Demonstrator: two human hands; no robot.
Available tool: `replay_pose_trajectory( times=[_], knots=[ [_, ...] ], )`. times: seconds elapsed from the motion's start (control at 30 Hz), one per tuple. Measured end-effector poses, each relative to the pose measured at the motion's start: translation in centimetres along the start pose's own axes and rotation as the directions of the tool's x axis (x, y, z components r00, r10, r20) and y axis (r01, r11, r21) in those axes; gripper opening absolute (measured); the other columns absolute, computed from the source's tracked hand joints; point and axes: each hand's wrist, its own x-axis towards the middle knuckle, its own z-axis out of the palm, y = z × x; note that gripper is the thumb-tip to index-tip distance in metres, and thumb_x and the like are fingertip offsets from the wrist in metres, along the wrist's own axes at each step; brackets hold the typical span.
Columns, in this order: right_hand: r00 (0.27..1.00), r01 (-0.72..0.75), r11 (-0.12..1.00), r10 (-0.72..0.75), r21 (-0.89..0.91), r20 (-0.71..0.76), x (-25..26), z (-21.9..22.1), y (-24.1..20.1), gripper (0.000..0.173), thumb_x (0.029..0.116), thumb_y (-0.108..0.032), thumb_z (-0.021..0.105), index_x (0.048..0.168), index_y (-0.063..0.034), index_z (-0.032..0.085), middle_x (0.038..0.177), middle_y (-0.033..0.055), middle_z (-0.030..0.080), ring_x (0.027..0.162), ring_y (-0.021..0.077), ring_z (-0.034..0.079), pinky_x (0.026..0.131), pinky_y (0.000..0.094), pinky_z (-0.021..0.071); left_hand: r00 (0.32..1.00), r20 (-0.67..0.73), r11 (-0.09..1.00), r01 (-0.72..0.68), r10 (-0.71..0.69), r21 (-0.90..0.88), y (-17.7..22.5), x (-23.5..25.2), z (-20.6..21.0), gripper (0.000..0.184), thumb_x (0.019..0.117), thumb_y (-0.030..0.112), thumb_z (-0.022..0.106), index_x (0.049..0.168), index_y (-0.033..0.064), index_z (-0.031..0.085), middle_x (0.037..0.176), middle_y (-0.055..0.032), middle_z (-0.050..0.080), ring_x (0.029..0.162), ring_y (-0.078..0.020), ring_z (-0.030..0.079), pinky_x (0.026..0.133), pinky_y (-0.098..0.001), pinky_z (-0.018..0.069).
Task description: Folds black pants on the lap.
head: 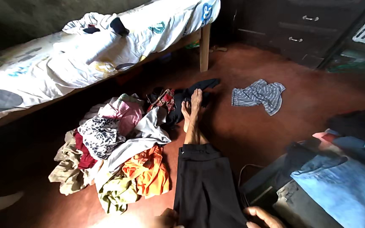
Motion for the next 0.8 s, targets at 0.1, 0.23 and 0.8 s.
replay_pose_trajectory(
  times=[0.1,0.23,0.8],
  knots=[
    [0.989,-0.143,0.984,0.146,-0.105,0.015,2.6,-1.3,-1.9,0.053,0.1018,-0.029,0.06,0.142,0.0044,0.051,0.131,0.0272,0.061,0.1,0.0328,0.068,0.091,0.051,0.0547,0.992,-0.124,0.997,-0.017,0.027,0.082,0.5,2.3,-1.6,0.042,0.0991,0.032,0.062,0.118,-0.0051,0.065,0.101,-0.0157,0.072,0.091,-0.0234,0.07,0.084,-0.0445,0.057],
    [0.966,-0.257,0.952,0.257,-0.17,-0.019,8.8,-0.5,-5.8,0.053,0.1034,-0.03,0.06,0.141,0.0059,0.053,0.142,0.0273,0.055,0.132,0.037,0.054,0.114,0.0491,0.0385,0.953,-0.301,0.998,0.016,-0.036,-0.068,1.7,8.5,-1.0,0.041,0.1023,0.035,0.054,0.119,-0.0011,0.066,0.105,-0.0122,0.07,0.093,-0.0189,0.067,0.082,-0.0399,0.0561],
    [0.951,-0.295,0.953,0.3,0.062,-0.076,16.5,1.4,0.0,0.041,0.1019,-0.034,0.062,0.119,0.0022,0.07,0.119,0.0197,0.07,0.117,0.0276,0.064,0.107,0.0488,0.0458,0.924,-0.197,0.835,0.186,-0.328,-0.518,-0.4,16.3,0.9,0.043,0.0955,0.026,0.071,0.126,-0.0024,0.062,0.109,-0.0171,0.07,0.096,-0.0222,0.068,0.086,-0.0413,0.057]
  ],
)
